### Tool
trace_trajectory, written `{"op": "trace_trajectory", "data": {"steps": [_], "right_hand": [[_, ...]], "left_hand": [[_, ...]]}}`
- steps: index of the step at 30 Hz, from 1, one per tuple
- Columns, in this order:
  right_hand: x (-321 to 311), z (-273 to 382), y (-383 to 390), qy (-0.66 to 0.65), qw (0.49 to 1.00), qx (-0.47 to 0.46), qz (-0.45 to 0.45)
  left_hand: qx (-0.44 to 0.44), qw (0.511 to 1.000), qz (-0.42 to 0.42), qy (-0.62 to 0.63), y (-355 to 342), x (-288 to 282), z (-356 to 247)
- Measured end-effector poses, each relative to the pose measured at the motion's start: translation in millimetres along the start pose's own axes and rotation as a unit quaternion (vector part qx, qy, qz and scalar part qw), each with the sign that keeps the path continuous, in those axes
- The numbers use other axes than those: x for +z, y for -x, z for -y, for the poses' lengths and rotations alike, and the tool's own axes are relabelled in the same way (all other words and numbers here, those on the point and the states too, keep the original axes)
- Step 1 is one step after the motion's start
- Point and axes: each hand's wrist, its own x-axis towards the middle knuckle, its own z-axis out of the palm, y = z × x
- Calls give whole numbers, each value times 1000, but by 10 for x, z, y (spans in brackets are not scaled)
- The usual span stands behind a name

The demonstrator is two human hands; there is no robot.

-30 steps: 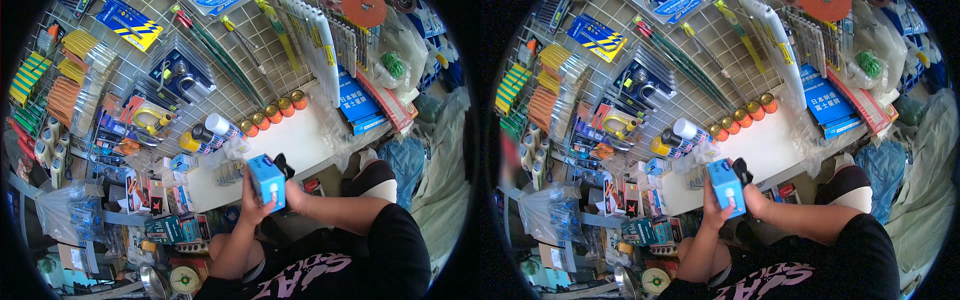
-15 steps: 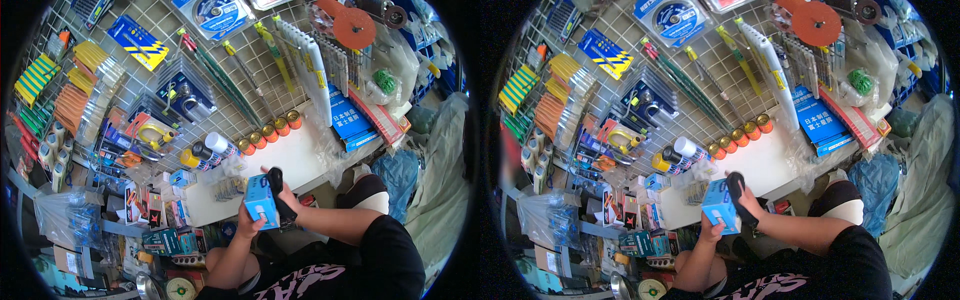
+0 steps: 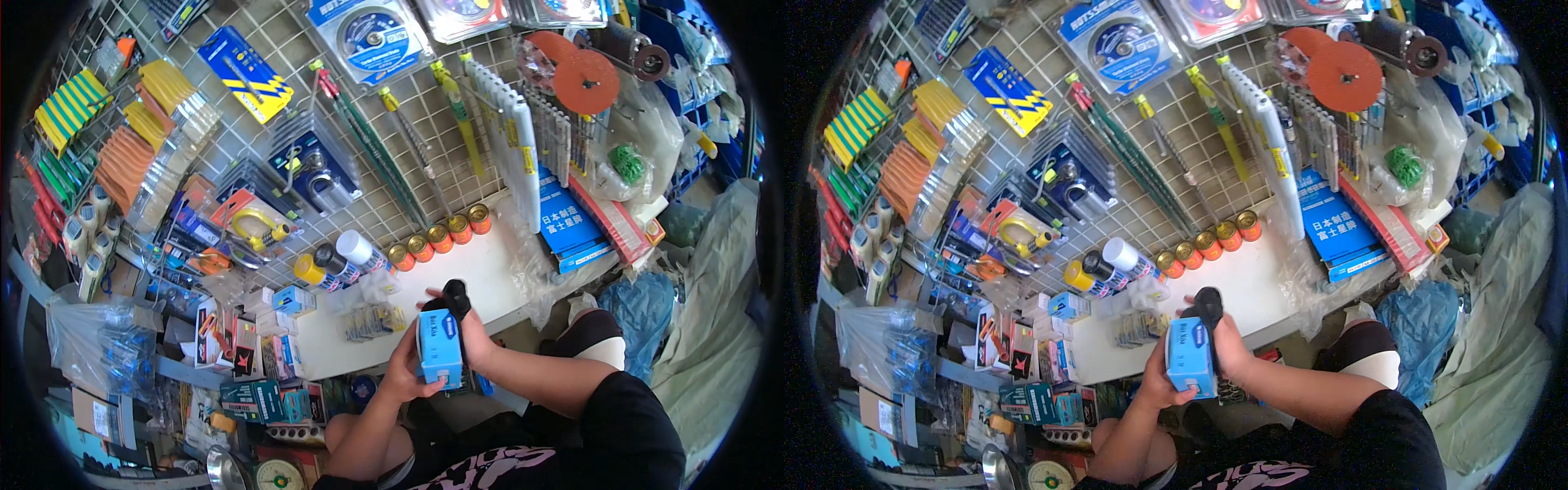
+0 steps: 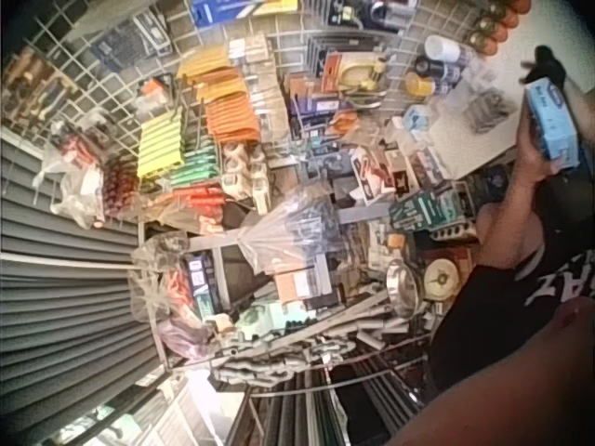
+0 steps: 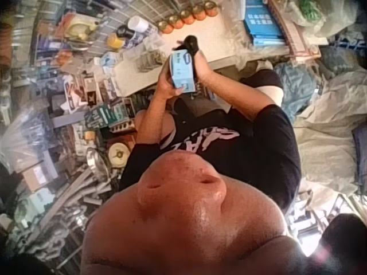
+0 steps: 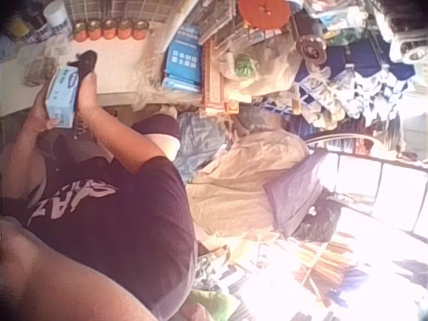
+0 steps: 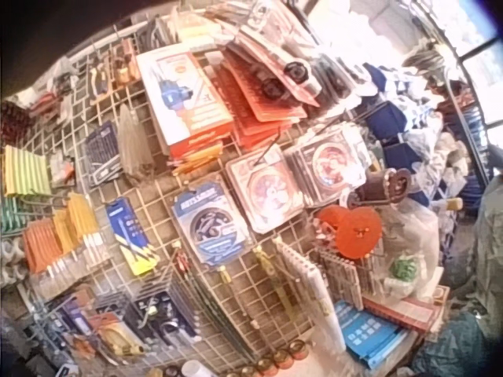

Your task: Inspecting and organizing small boxes and a cloth on a hardware store counter.

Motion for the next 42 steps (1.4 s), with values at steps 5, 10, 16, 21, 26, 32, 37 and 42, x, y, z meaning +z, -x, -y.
{"op": "trace_trajectory", "data": {"steps": [5,10,16,21,26,32,37,42], "right_hand": [[-155,-421,77,-319,915,220,114],[27,-203,126,-247,930,264,70],[353,-225,361,-135,932,336,6],[84,-67,-8,-169,967,187,48],[201,-226,98,-92,979,182,19],[370,39,130,-20,996,67,55],[472,326,166,401,879,-175,187],[217,241,2,239,965,-31,105]], "left_hand": [[24,996,-64,-60,79,-17,-152],[79,962,-75,-252,33,-244,-181],[84,955,-167,-231,90,-540,-181],[33,968,-36,-245,95,-270,-214],[78,943,-75,-313,63,-280,-291],[100,882,-147,-437,59,-556,-404],[37,933,-146,-328,90,-519,-203],[18,941,-61,-333,41,-297,-203]]}}
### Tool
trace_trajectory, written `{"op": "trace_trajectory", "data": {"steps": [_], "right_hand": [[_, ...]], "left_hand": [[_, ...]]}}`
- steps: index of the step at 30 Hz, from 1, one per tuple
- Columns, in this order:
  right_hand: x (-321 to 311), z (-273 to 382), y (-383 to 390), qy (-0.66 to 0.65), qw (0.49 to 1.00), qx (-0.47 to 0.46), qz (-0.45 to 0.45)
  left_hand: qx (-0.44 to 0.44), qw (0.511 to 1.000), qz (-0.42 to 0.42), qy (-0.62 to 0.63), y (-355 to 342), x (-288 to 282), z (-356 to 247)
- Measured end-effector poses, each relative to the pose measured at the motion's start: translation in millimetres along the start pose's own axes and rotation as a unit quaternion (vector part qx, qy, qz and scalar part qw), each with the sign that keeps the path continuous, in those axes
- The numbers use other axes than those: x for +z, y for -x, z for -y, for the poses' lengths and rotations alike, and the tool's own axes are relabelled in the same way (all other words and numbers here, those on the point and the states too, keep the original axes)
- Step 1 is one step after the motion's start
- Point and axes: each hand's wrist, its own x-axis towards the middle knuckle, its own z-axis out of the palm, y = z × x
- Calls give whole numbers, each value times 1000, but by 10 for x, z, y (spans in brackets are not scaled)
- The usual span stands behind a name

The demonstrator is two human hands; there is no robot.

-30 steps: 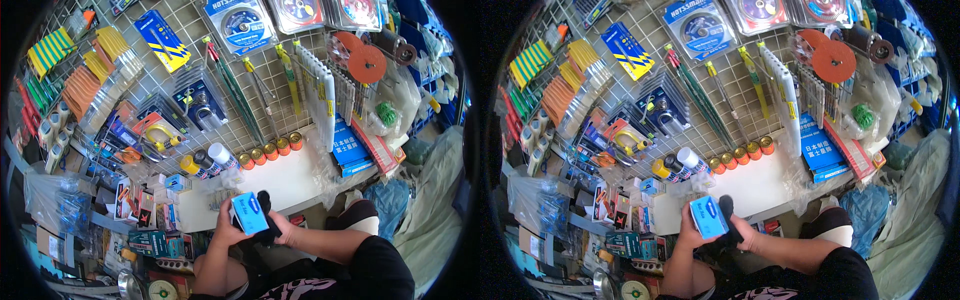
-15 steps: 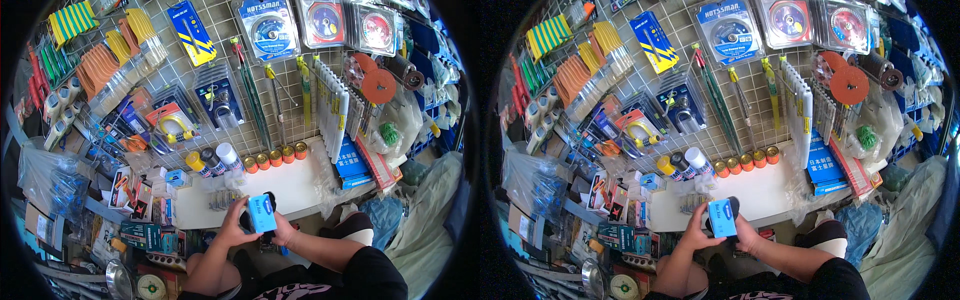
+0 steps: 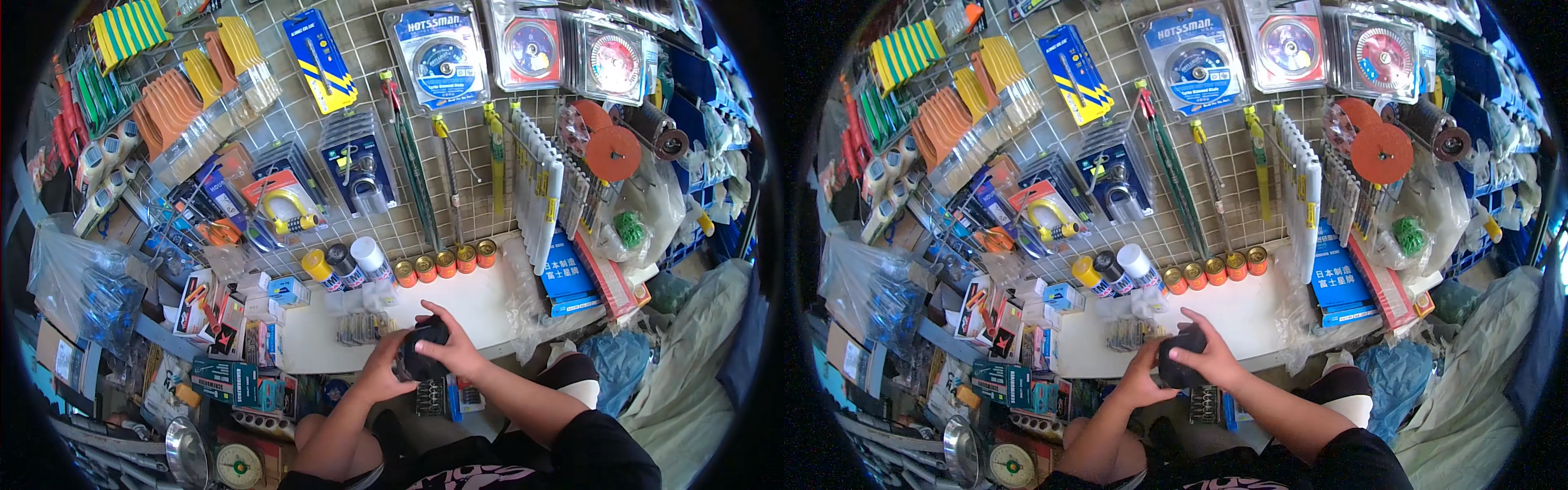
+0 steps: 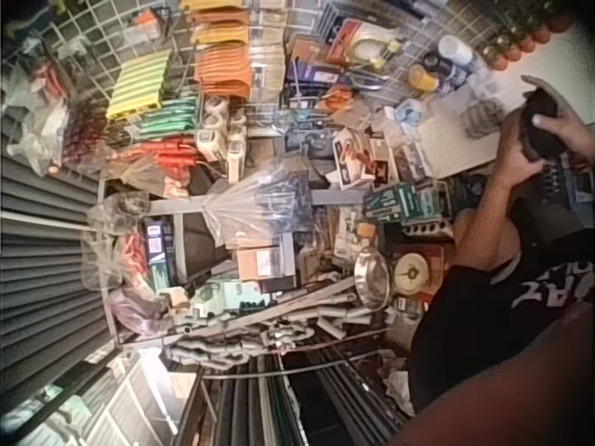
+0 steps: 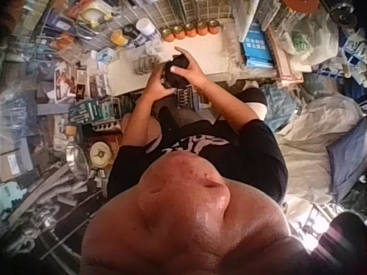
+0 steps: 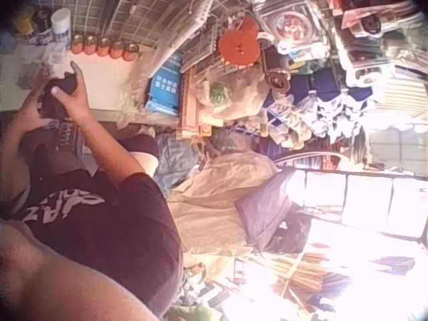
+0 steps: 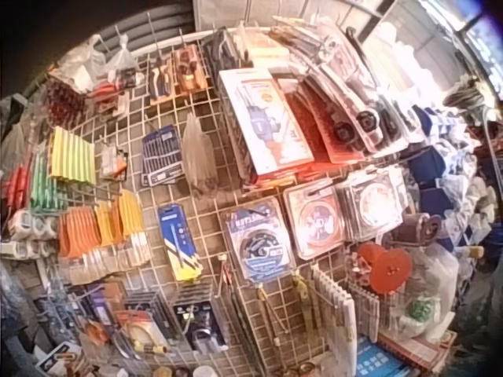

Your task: Inspecting and organizing small boxes and a cloth on a hardware store counter.

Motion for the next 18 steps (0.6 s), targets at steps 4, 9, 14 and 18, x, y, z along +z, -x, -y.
{"op": "trace_trajectory", "data": {"steps": [4,9,14,18], "right_hand": [[-53,-55,22,-45,999,15,-21],[19,133,147,-28,994,-23,101],[-98,108,102,-78,995,19,63],[-140,-54,76,-226,966,122,-13]], "left_hand": [[-7,1000,6,-5,8,127,22],[-53,995,-48,74,72,15,160],[-49,990,12,132,45,64,-35],[-34,988,49,144,21,93,-134]]}}
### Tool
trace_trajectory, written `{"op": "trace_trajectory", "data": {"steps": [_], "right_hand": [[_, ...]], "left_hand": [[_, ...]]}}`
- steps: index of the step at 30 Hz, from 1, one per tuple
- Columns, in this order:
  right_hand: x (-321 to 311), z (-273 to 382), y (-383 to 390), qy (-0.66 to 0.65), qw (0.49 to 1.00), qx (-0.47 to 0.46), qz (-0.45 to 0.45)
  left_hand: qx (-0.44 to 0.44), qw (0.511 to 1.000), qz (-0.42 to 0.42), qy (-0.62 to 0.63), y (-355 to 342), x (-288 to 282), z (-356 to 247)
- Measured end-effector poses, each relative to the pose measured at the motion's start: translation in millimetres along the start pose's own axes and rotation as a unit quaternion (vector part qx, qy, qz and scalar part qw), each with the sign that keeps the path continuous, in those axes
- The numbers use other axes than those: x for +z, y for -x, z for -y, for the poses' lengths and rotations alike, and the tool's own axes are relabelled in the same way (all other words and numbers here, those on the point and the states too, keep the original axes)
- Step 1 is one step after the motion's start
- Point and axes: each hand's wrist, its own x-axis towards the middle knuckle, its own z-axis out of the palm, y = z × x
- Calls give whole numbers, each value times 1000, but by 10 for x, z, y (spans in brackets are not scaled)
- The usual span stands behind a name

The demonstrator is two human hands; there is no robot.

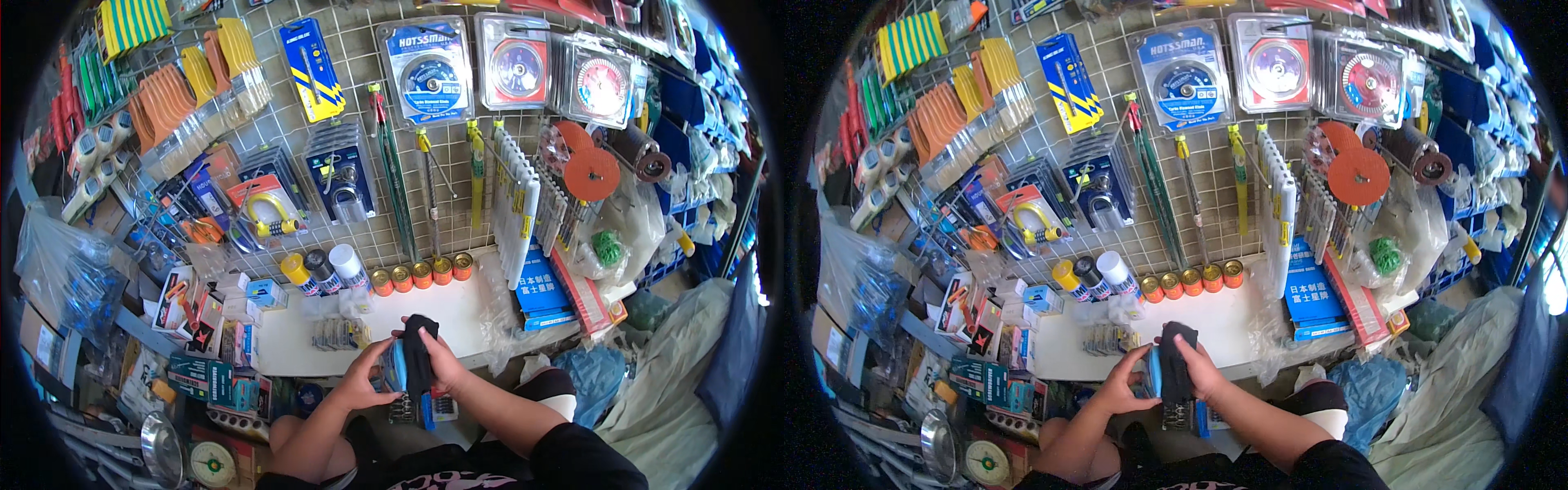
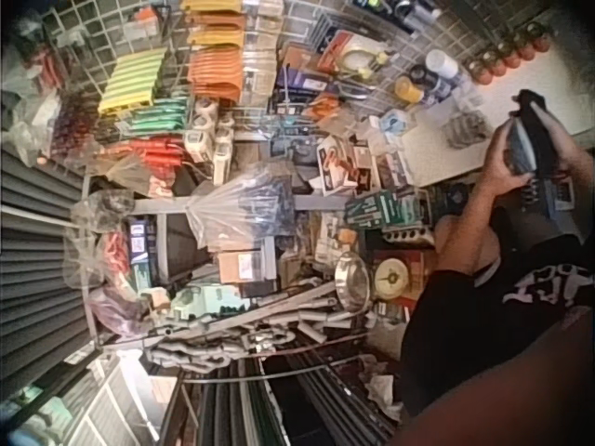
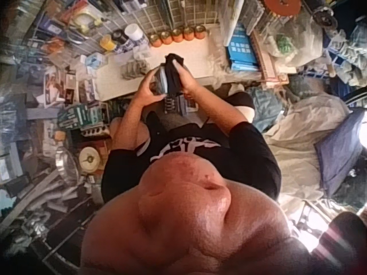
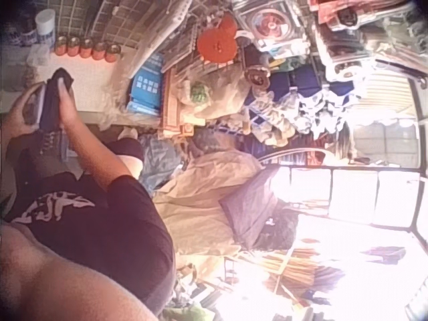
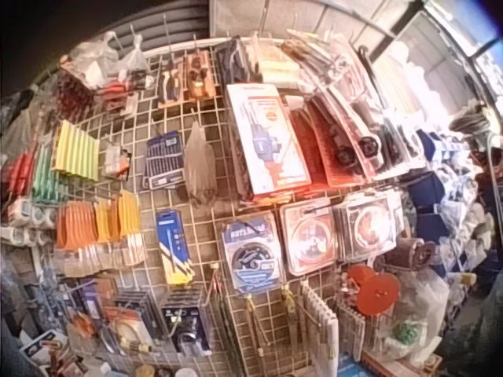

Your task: Inspecting and organizing small boxes and a cloth on a hardware store counter.

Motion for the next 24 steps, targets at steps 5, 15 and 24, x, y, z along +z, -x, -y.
{"op": "trace_trajectory", "data": {"steps": [5,15,24], "right_hand": [[-206,-283,-72,-255,949,147,109],[-314,-490,-117,-150,983,65,-80],[-166,-690,12,-73,976,26,-204]], "left_hand": [[66,994,-58,66,-50,30,196],[-93,988,-2,126,-8,-175,-31],[-136,983,-98,-78,180,-293,42]]}}
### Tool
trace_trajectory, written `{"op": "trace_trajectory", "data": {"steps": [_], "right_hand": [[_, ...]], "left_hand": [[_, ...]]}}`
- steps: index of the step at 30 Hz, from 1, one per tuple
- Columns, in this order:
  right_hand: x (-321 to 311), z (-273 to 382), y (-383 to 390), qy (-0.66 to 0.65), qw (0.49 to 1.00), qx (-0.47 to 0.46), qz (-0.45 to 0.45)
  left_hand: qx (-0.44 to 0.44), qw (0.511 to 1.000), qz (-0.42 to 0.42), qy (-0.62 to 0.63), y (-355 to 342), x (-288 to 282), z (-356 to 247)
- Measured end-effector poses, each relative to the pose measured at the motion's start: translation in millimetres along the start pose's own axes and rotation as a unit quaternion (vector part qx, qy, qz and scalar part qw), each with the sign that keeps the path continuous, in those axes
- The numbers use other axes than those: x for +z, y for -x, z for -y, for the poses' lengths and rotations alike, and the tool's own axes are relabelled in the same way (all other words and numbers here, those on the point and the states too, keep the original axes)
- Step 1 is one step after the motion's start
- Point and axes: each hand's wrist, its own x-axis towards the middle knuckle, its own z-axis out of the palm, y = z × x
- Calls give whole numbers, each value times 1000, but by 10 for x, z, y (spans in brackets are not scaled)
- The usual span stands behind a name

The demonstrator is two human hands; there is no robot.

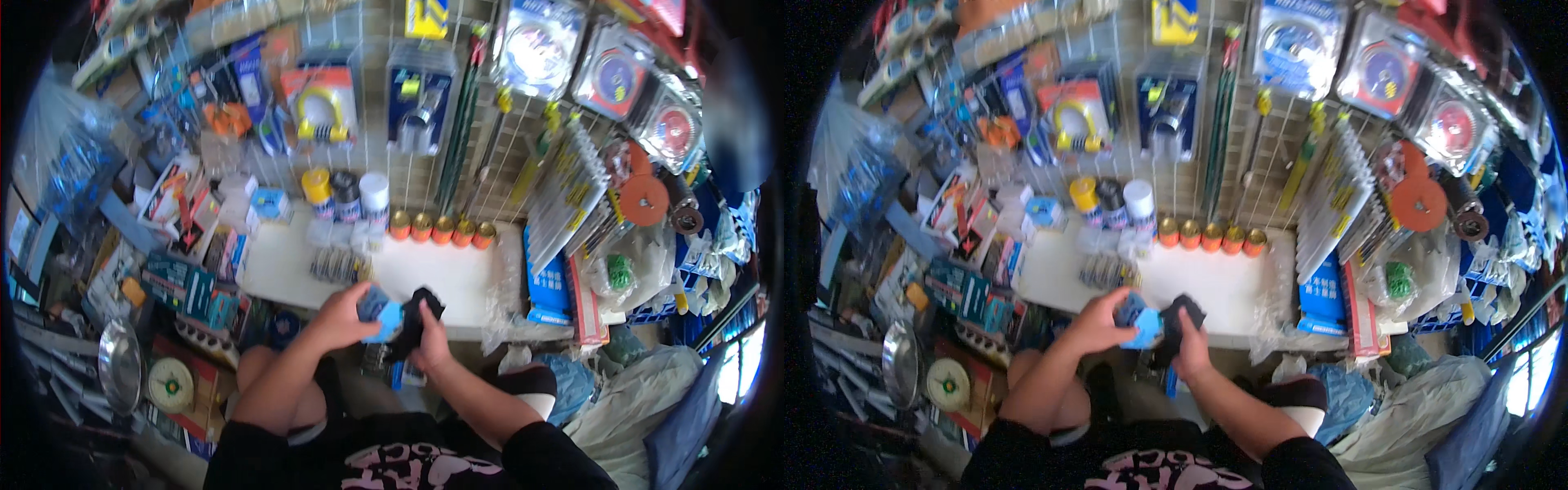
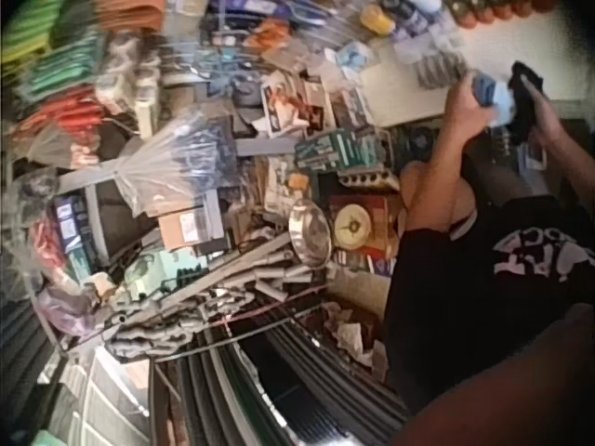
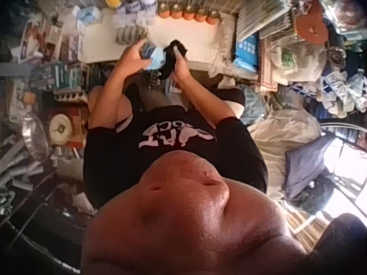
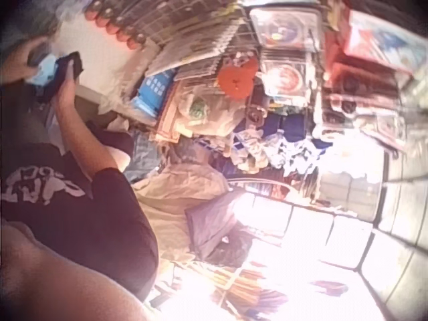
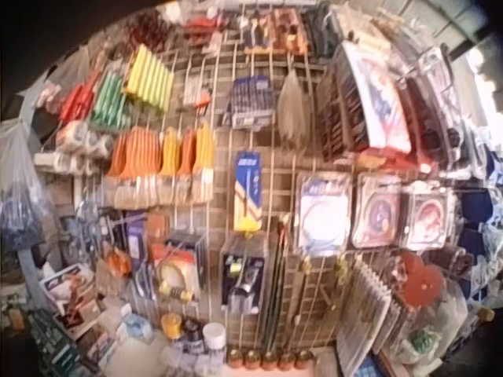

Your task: Inspecting and organizing small boxes and a cloth on a hardware store counter.

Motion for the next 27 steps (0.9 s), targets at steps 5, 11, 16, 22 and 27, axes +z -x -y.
{"op": "trace_trajectory", "data": {"steps": [5,11,16,22,27], "right_hand": [[32,104,-110,7,999,33,26],[209,333,-33,72,996,-48,-27],[503,750,88,125,979,-160,29],[558,1207,107,145,965,-203,85],[576,1236,-7,139,960,-226,90]], "left_hand": [[6,996,-47,-71,114,-42,140],[46,991,-3,-129,112,-64,211],[-3,960,116,-255,182,-4,809],[-122,914,203,-331,152,46,1859],[-246,890,142,-358,200,-83,2277]]}}
